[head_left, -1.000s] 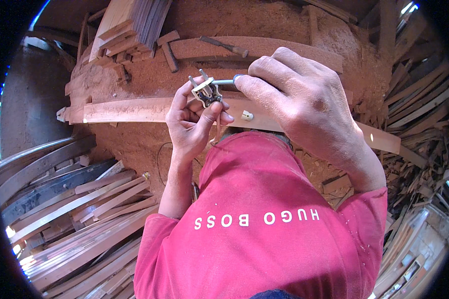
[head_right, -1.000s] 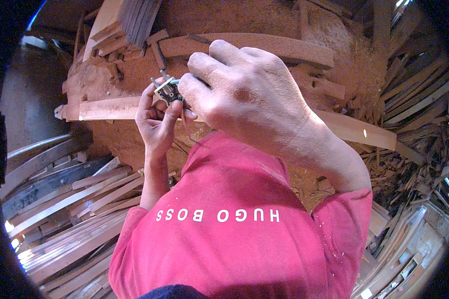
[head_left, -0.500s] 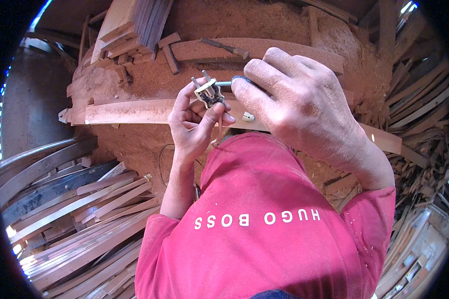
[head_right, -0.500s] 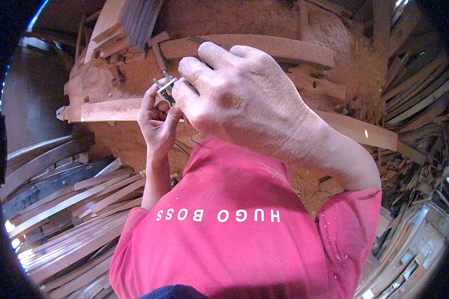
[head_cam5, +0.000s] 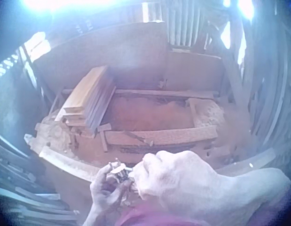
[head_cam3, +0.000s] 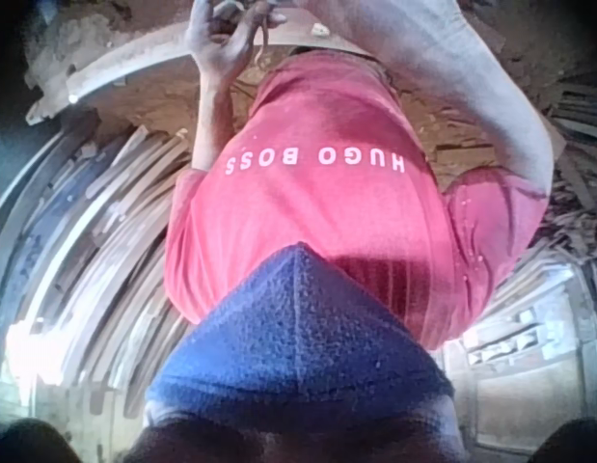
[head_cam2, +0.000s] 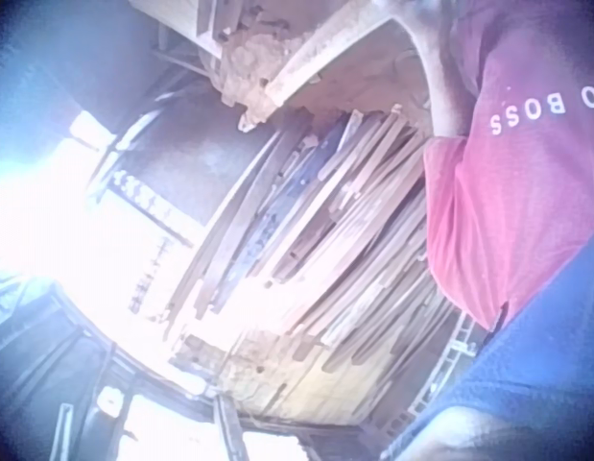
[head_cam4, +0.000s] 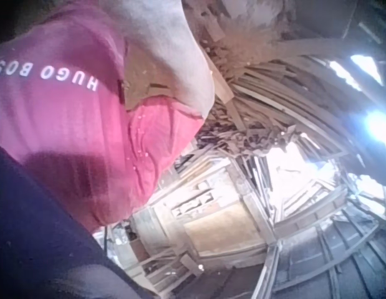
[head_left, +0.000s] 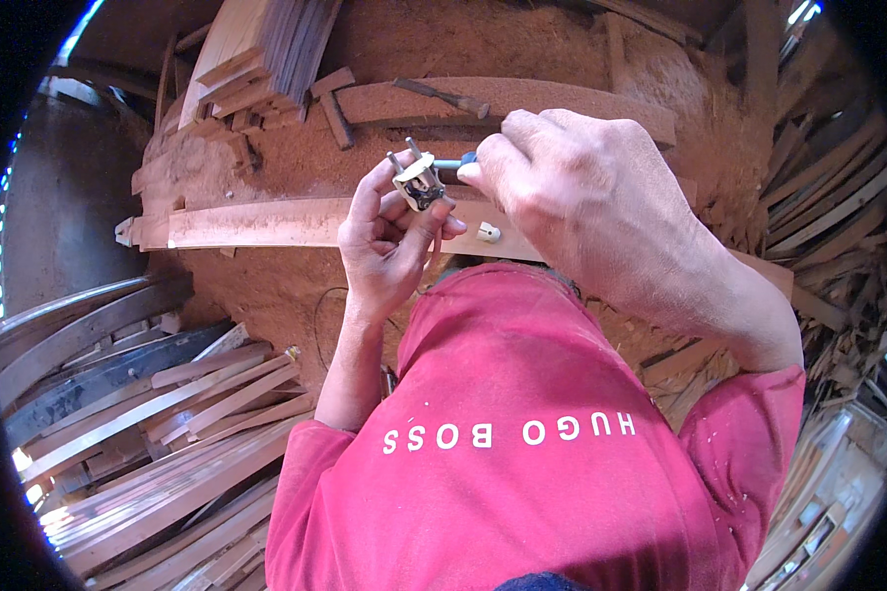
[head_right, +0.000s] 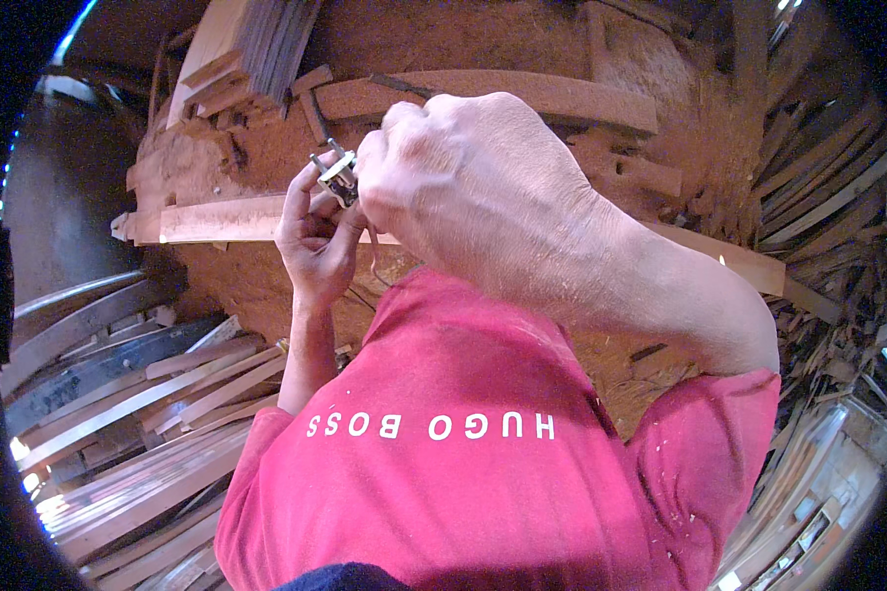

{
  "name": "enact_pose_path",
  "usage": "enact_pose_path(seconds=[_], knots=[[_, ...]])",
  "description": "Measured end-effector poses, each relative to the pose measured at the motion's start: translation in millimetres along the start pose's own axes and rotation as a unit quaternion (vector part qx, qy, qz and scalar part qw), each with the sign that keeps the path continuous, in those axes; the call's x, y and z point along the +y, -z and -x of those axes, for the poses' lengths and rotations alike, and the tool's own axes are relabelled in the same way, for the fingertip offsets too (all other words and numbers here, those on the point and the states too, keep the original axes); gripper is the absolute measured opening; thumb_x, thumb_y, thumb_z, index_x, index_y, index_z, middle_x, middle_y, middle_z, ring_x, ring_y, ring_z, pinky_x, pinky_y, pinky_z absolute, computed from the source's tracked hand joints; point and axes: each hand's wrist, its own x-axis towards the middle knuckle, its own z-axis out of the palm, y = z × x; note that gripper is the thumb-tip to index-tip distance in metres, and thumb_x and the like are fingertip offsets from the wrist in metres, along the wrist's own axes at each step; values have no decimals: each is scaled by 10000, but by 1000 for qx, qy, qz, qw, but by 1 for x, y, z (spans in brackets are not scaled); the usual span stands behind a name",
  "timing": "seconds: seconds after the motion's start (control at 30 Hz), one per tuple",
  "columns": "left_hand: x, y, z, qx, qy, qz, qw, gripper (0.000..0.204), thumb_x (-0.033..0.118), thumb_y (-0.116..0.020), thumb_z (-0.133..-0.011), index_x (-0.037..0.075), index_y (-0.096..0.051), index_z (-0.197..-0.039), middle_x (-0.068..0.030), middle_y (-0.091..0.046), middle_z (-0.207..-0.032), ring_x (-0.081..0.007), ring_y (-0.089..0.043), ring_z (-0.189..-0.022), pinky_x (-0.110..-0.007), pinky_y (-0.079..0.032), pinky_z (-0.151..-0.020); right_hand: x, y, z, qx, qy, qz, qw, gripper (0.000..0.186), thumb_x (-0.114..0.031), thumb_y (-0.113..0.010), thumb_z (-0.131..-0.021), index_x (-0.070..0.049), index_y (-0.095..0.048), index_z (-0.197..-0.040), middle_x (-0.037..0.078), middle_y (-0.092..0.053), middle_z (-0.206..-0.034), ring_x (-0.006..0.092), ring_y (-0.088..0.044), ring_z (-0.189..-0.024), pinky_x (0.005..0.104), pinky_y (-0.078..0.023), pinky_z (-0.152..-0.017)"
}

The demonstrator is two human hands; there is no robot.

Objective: The person disassembles an electrical plug using a screwdriver while sitting on the floor of a workshop.

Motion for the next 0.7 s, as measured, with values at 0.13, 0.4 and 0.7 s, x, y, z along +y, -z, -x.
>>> enact_pose_path(seconds=[0.13, 0.4, 0.7], knots=[[-3, -1, 2, 8, 18, 6, 1000, 535, -51, -600, -912, 8, -368, -1390, -117, -673, -926, -160, -692, -788, -255, -573, -661, 0, -4, -1, 35, -18, -58, 998, 161, -144, -619, -851, -8, -577, -926, 124, -540, -894, 266, -657, -737, 338, -556, -614], [-7, -1, 3, 8, -7, 5, 1000, 534, -37, -603, -917, -7, -362, -1393, -112, -675, -923, -149, -690, -790, -240, -554, -635, -4, 4, 0, 35, -20, -24, 999, 183, -126, -648, -821, -1, -583, -938, 138, -597, -872, 261, -697, -761, 345, -578, -581], [-3, -4, 3, 17, -3, 3, 1000, 516, -40, -596, -920, -11, -380, -1388, -109, -675, -956, -145, -687, -807, -233, -552, -649, -8, -11, 5, 35, -32, -2, 999, 185, -212, -613, -895, -40, -588, -958, 78, -545, -834, 211, -648, -781, 327, -539, -585]])
